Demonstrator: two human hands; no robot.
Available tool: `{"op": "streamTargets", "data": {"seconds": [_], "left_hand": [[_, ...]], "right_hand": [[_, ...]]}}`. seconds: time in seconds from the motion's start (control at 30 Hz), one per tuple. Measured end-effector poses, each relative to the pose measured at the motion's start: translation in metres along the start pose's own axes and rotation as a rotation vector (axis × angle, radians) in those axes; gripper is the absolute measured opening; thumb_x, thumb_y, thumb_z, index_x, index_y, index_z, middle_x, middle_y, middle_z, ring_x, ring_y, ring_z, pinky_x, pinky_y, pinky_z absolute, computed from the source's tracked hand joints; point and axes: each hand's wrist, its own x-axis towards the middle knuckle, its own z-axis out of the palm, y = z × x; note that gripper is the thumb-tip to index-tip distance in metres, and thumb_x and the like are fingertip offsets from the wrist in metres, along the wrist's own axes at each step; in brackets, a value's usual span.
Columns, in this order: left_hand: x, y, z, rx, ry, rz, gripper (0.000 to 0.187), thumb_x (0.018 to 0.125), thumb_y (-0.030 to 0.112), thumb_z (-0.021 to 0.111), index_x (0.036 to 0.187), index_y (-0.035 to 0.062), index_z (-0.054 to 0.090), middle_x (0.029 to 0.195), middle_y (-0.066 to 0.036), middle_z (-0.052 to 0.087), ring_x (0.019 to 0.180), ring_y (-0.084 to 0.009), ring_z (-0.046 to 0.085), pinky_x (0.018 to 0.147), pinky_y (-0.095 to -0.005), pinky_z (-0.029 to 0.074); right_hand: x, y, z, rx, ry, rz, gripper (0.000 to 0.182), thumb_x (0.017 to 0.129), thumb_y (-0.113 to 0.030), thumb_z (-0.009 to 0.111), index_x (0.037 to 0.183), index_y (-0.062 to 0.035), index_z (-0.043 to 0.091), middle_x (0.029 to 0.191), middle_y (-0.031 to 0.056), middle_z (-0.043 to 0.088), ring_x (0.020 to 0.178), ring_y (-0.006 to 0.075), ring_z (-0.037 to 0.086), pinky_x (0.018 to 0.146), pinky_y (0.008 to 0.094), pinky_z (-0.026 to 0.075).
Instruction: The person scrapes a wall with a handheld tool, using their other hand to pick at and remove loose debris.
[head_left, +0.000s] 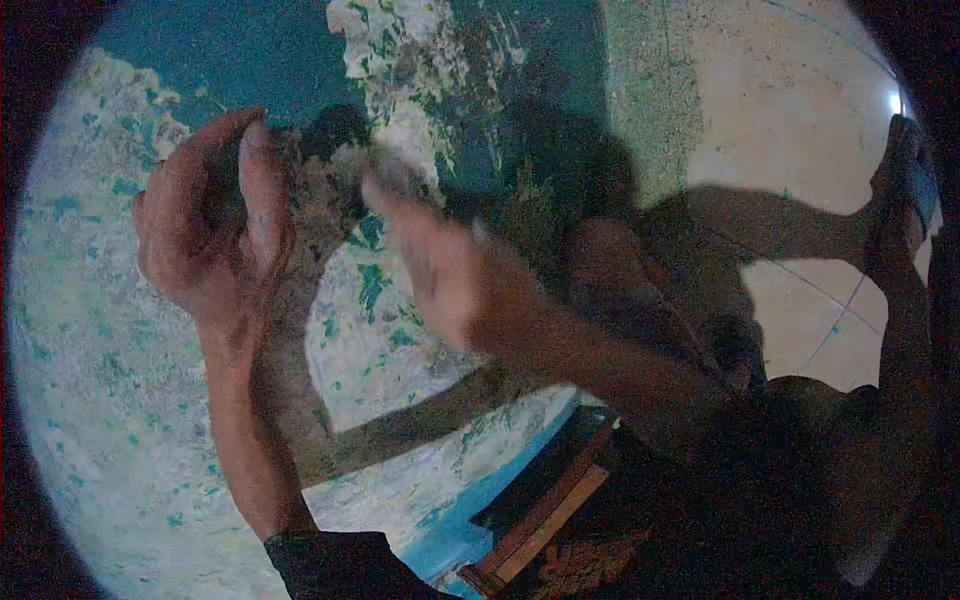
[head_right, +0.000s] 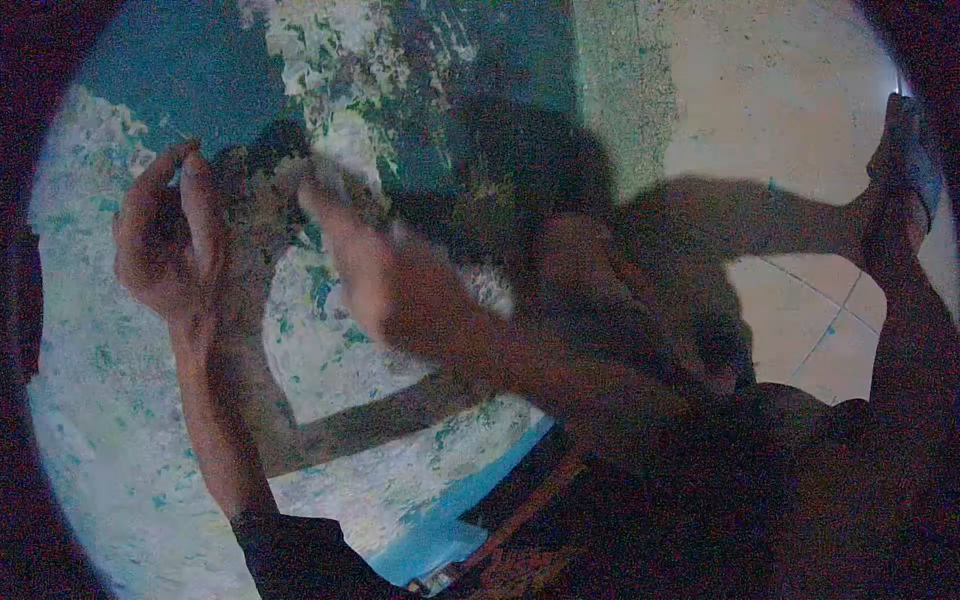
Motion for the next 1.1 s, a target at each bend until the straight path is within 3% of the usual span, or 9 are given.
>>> {"op": "streamTargets", "data": {"seconds": [0.07,0.13,0.2,0.3,0.57,0.77,0.87,0.97,1.1], "left_hand": [[0.0,0.01,0.001,-0.012,-0.001,-0.155,0.012,0.085,0.011,0.08,0.097,0.0107,0.079,0.08,-0.003,0.073,0.07,-0.0159,0.065,0.072,-0.0301,0.047],[0.005,0.005,-0.002,0.063,-0.036,0.015,0.012,0.085,0.011,0.08,0.097,0.0108,0.079,0.08,-0.003,0.073,0.069,-0.0157,0.065,0.071,-0.0298,0.047],[0.006,0.0,-0.003,0.07,-0.025,0.078,0.012,0.086,0.01,0.079,0.097,0.0096,0.079,0.081,-0.004,0.073,0.068,-0.0145,0.064,0.068,-0.0289,0.047],[0.006,-0.003,0.001,-0.068,0.035,0.003,0.01,0.089,0.009,0.077,0.099,0.0057,0.078,0.082,-0.004,0.073,0.066,-0.0108,0.062,0.061,-0.0255,0.045],[0.021,-0.004,-0.01,-0.278,0.286,-0.241,0.013,0.094,0.003,0.072,0.107,-0.0012,0.075,0.076,0.001,0.067,0.063,-0.0009,0.051,0.056,-0.017,0.035],[0.017,-0.01,-0.007,-0.228,0.214,-0.116,0.012,0.094,0.003,0.073,0.105,-0.0008,0.076,0.064,0.006,0.062,0.055,0.0009,0.046,0.051,-0.0171,0.031],[0.017,-0.015,-0.003,-0.238,0.234,-0.095,0.011,0.094,0.004,0.073,0.104,-0.0007,0.076,0.064,0.006,0.061,0.054,0.0015,0.045,0.05,-0.017,0.03],[0.012,-0.011,-0.004,-0.228,0.21,-0.133,0.011,0.094,0.005,0.074,0.103,-0.0007,0.076,0.064,0.006,0.061,0.055,0.0019,0.045,0.05,-0.0168,0.029],[0.015,-0.009,-0.006,-0.171,0.177,-0.132,0.011,0.094,0.006,0.074,0.103,-0.0002,0.076,0.064,0.007,0.06,0.055,0.002,0.044,0.051,-0.0169,0.029]], "right_hand": [[0.003,-0.006,-0.013,0.019,-0.078,0.104,0.073,0.092,-0.002,0.054,0.16,-0.0108,0.031,0.146,0.0273,0.052,0.103,0.0402,0.07,0.079,0.0446,0.06],[-0.028,0.006,0.008,-0.007,0.092,-0.02,0.07,0.094,-0.005,0.054,0.16,-0.0114,0.031,0.126,0.029,0.063,0.092,0.0417,0.071,0.074,0.048,0.06],[-0.033,0.009,0.005,-0.005,0.062,-0.002,0.065,0.097,-0.006,0.052,0.159,-0.009,0.031,0.126,0.03,0.062,0.099,0.0432,0.068,0.081,0.049,0.057],[-0.015,0.003,-0.022,-0.071,-0.07,0.223,0.058,0.102,-0.005,0.046,0.158,-0.0032,0.031,0.146,0.03,0.051,0.125,0.0452,0.059,0.102,0.0472,0.05],[-0.006,0.001,-0.037,-0.286,-0.05,0.094,0.052,0.105,-0.008,0.043,0.156,-0.0025,0.033,0.148,0.0267,0.051,0.133,0.0442,0.054,0.109,0.0446,0.045],[-0.06,0.003,0.014,-0.109,-0.09,0.168,0.048,0.105,-0.007,0.042,0.153,-0.0027,0.042,0.15,0.0258,0.05,0.142,0.04,0.047,0.119,0.0424,0.034],[-0.051,0.014,0.013,0.064,-0.008,0.077,0.048,0.104,-0.007,0.043,0.152,-0.0053,0.044,0.145,0.0264,0.054,0.137,0.0414,0.051,0.116,0.0429,0.038],[-0.036,0.001,-0.01,0.22,-0.151,0.307,0.051,0.102,-0.005,0.045,0.153,-0.0092,0.044,0.144,0.026,0.055,0.134,0.0415,0.054,0.115,0.0423,0.04],[-0.056,0.009,0.004,-0.053,-0.055,0.102,0.057,0.098,-0.005,0.049,0.154,-0.0115,0.043,0.134,0.0254,0.063,0.108,0.0432,0.069,0.089,0.0488,0.057]]}}
